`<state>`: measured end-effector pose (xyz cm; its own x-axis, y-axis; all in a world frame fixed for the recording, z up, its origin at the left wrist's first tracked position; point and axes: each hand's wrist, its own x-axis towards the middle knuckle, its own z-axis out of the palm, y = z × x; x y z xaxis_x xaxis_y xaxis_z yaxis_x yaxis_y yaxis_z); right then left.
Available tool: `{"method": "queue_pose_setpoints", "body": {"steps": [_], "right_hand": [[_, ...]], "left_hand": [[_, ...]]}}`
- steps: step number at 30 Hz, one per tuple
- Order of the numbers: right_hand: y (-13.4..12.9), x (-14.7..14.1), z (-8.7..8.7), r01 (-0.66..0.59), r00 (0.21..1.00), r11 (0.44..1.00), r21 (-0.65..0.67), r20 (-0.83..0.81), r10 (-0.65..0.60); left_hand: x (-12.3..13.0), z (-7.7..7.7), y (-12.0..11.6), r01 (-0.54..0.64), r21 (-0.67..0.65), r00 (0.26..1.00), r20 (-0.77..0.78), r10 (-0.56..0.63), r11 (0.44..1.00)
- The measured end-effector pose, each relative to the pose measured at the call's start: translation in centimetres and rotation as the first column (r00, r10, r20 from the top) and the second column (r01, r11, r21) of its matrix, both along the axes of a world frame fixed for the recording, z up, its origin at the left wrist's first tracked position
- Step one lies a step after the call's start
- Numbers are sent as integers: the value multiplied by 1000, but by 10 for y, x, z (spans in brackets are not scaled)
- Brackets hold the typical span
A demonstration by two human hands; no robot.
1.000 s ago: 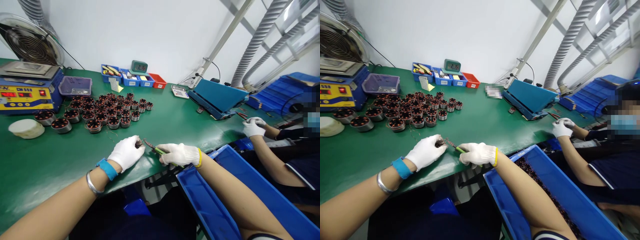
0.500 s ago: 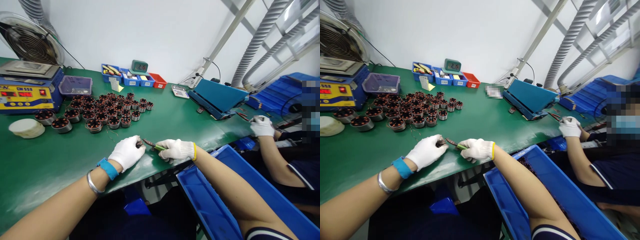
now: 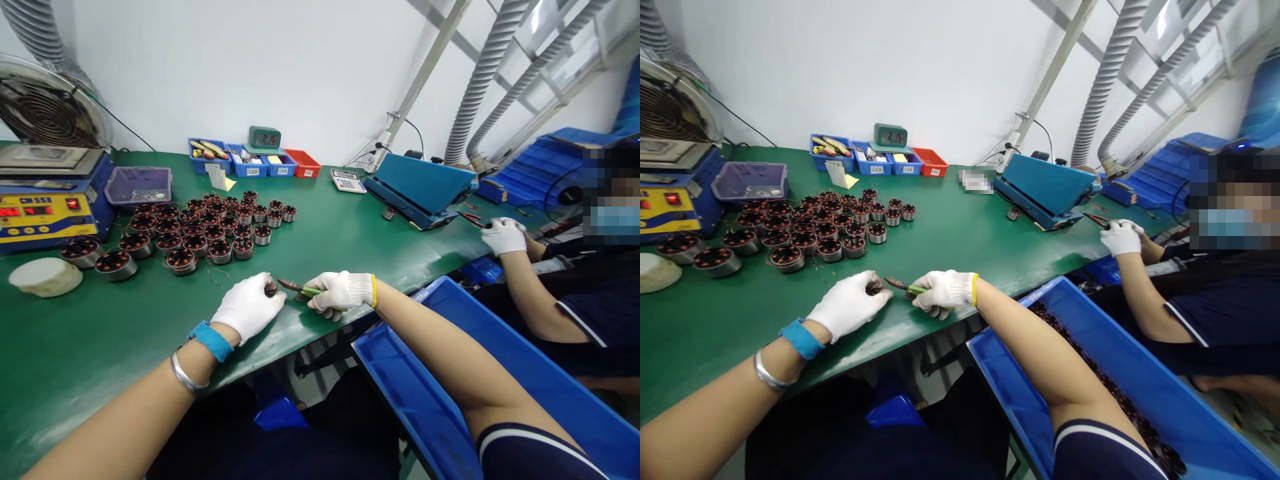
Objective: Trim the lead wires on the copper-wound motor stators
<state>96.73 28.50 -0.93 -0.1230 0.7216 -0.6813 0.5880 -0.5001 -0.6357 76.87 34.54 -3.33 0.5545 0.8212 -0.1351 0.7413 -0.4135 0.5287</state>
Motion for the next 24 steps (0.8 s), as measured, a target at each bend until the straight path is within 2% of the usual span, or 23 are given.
{"method": "queue_pose_setpoints", "body": {"steps": [6,11,14,20,22,24], "right_hand": [[-7,7,-3,90,982,995,35,-169,-83],[-10,9,-3,110,976,993,32,-192,-102],[-11,8,-2,101,979,995,22,-182,-95],[-15,8,-3,97,956,995,-29,-276,-102],[-13,7,-4,112,967,993,-30,-226,-116],[-9,5,-4,169,982,985,20,-85,-167]], "left_hand": [[-12,16,0,51,-18,998,-40,-51,999],[-11,12,0,46,-9,995,-85,-47,999],[-8,7,2,28,-55,1000,-5,-28,998],[-5,-3,5,1,-197,985,172,34,980],[-6,-6,6,2,-198,980,197,38,980],[-6,-9,7,-2,-199,972,229,49,980]]}}
